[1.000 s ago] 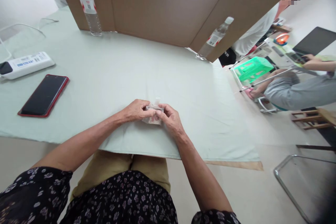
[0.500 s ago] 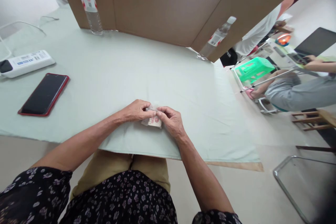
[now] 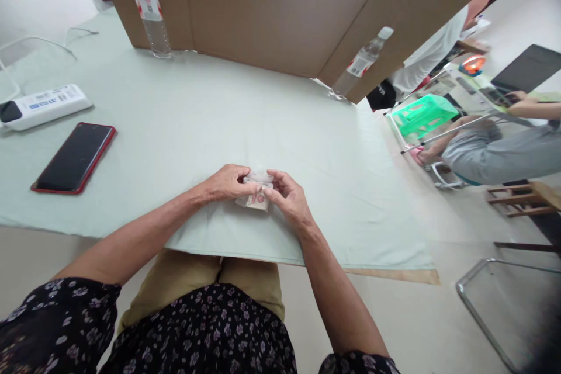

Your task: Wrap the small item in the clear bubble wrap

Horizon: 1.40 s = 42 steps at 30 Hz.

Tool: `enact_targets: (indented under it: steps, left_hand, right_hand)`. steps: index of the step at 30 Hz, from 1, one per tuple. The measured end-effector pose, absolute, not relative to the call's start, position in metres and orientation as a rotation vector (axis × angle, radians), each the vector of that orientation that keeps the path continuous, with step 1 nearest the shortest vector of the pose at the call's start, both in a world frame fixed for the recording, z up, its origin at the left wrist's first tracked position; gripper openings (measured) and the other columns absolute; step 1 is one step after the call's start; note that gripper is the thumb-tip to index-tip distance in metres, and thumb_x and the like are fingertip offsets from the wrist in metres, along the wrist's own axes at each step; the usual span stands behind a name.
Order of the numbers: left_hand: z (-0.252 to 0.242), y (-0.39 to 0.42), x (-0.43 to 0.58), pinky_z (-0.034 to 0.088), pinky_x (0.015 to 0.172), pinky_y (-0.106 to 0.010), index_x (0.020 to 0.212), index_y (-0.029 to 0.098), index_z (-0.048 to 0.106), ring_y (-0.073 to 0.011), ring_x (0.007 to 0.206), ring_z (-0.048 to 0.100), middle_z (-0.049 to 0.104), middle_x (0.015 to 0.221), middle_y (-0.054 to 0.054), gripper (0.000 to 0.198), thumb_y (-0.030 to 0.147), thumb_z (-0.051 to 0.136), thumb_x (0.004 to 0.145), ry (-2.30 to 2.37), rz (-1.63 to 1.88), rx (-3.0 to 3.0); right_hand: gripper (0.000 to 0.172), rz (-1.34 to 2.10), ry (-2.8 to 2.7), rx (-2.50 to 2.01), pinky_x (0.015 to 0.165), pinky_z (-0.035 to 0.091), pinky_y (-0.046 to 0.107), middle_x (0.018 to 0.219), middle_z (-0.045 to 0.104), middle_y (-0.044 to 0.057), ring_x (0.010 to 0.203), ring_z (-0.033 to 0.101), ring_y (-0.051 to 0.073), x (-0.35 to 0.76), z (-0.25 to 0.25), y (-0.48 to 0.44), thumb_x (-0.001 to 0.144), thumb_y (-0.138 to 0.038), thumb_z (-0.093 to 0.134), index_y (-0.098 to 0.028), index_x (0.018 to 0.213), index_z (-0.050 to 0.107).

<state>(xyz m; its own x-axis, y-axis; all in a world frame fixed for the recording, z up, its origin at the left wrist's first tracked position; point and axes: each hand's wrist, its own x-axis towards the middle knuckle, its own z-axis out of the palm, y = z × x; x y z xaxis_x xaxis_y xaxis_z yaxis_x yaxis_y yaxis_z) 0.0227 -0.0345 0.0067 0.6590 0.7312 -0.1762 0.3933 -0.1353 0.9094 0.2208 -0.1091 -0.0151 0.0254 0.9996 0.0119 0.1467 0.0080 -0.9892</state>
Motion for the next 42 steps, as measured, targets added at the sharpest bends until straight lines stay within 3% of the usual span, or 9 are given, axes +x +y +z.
enact_targets:
  steps: [9, 17, 21, 29, 35, 42]
  left_hand:
    - [0.01, -0.03, 0.018, 0.032, 0.054, -0.023, 0.082, 0.015, 0.063, -0.0124, 0.062, 0.046, 0.054, 0.068, 0.001, 0.043, 0.057, 0.068, 0.071, 0.858, 0.353, 1.809]
    - [0.009, -0.032, 0.018, 0.036, 0.057, -0.023, 0.086, 0.015, 0.068, -0.0137, 0.066, 0.054, 0.062, 0.073, 0.001, 0.03, 0.044, 0.067, 0.074, 0.852, 0.353, 1.747]
    - [0.01, -0.032, 0.019, 0.035, 0.055, -0.023, 0.083, 0.015, 0.066, -0.0129, 0.064, 0.051, 0.059, 0.07, 0.002, 0.03, 0.044, 0.068, 0.073, 0.884, 0.361, 1.75]
    - [0.015, -0.032, 0.018, 0.039, 0.058, -0.024, 0.09, 0.015, 0.069, -0.0156, 0.069, 0.057, 0.066, 0.078, -0.002, 0.031, 0.04, 0.067, 0.072, 0.83, 0.293, 1.764]
    - [0.016, -0.033, 0.018, 0.037, 0.057, -0.024, 0.087, 0.014, 0.069, -0.0138, 0.065, 0.054, 0.065, 0.074, 0.0, 0.033, 0.044, 0.068, 0.073, 0.825, 0.307, 1.787]
    - [0.016, -0.033, 0.017, 0.044, 0.063, -0.025, 0.093, 0.015, 0.071, -0.0167, 0.073, 0.062, 0.072, 0.082, -0.003, 0.03, 0.038, 0.066, 0.074, 0.833, 0.302, 1.778]
  right_hand:
    - [0.057, 0.968, -1.356, -1.328, 0.079, 0.054, 0.034, 0.107, 0.071, 0.007, 0.083, 0.066, 0.017, 0.215, -0.02, -0.11, 0.075, -0.05, 0.079, -0.022, 0.122, 0.063]
    - [0.05, 0.907, -1.359, -1.388, 0.078, 0.054, 0.034, 0.107, 0.072, 0.007, 0.082, 0.066, 0.017, 0.215, -0.017, -0.109, 0.077, -0.047, 0.076, -0.021, 0.118, 0.065]
    - [0.046, 0.915, -1.372, -1.349, 0.081, 0.054, 0.035, 0.102, 0.074, 0.007, 0.088, 0.067, 0.019, 0.216, -0.014, -0.111, 0.078, -0.043, 0.076, -0.021, 0.116, 0.065]
    - [0.036, 1.082, -1.31, -1.362, 0.077, 0.05, 0.032, 0.092, 0.072, 0.003, 0.081, 0.064, 0.018, 0.217, -0.006, -0.1, 0.084, -0.052, 0.068, -0.021, 0.102, 0.07]
    - [0.03, 1.198, -1.387, -1.266, 0.076, 0.05, 0.03, 0.085, 0.071, 0.002, 0.079, 0.063, 0.017, 0.2, 0.003, -0.079, 0.082, -0.049, 0.071, -0.02, 0.089, 0.071]
    - [0.028, 1.141, -1.227, -1.248, 0.073, 0.05, 0.029, 0.08, 0.069, 0.0, 0.073, 0.061, 0.014, 0.196, 0.002, -0.078, 0.077, -0.048, 0.076, -0.021, 0.083, 0.071]
